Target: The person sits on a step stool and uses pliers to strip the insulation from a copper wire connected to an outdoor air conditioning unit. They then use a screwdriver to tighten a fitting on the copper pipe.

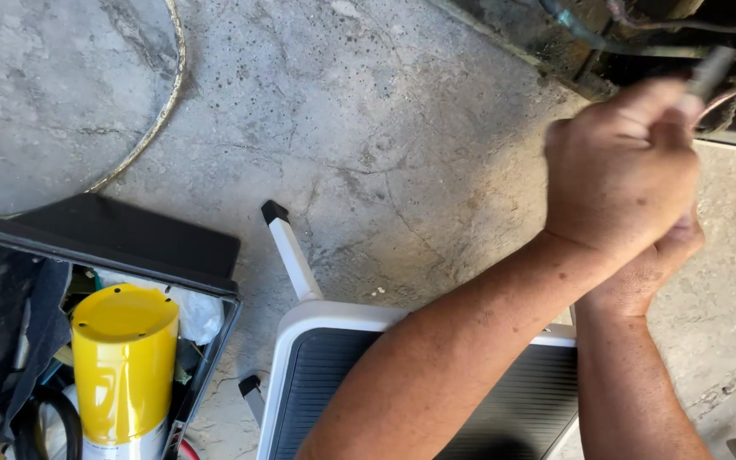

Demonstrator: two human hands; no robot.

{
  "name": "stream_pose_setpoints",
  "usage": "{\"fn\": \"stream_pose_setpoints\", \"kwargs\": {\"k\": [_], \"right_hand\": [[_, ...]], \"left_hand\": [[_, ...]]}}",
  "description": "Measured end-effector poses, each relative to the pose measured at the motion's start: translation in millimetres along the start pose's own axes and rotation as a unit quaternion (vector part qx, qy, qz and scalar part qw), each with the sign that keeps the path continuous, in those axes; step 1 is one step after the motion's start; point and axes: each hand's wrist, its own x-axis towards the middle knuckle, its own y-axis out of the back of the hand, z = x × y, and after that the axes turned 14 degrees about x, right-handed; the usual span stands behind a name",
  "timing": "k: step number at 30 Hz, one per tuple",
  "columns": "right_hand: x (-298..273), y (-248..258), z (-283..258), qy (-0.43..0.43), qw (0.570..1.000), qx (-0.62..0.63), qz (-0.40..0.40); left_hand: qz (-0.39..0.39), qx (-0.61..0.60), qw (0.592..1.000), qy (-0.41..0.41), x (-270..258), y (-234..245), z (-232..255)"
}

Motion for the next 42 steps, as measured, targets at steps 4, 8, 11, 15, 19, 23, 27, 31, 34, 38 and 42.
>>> {"fn": "stream_pose_setpoints", "kwargs": {"k": [4, 8, 11, 15, 19, 23, 27, 31, 34, 38, 42], "right_hand": [[1, -3, -3, -0.002, 1.0, 0.01, -0.008], [-4, -9, -11, -0.004, 1.0, 0.02, -0.018], [-1, -1, -9, 0.006, 0.998, -0.051, -0.031], [13, 26, 17, -0.034, 0.997, 0.023, -0.06], [32, 43, 46, -0.107, 0.964, 0.208, -0.124], [2, 7, -5, 0.025, 0.996, -0.082, -0.031], [-10, 20, -4, 0.009, 0.995, -0.1, -0.018], [3, 17, 6, 0.017, 0.995, -0.102, -0.005], [0, 23, 5, 0.007, 0.993, -0.115, 0.008], [15, 2, -13, 0.003, 0.999, -0.052, -0.016], [13, 12, -16, 0.041, 0.995, -0.086, -0.017]], "left_hand": [[-0.069, -0.129, 0.989, -0.02, -13, -1, 0], [0.056, -0.041, 0.997, 0.03, 12, 9, 4], [0.079, 0.006, 0.995, -0.064, 9, -8, -8], [0.006, 0.036, 0.99, -0.138, 0, -39, -23], [-0.045, -0.016, 0.993, -0.108, -11, -18, -17], [0.084, 0.065, 0.99, -0.092, 4, -9, -10], [0.045, 0.1, 0.979, -0.169, -14, -32, -25], [0.002, 0.115, 0.968, -0.222, -26, -25, -17], [0.029, 0.118, 0.974, -0.192, -15, -14, -11], [0.074, 0.131, 0.974, -0.169, 7, -35, -16], [-0.031, 0.109, 0.973, -0.201, -5, -26, -4]]}}
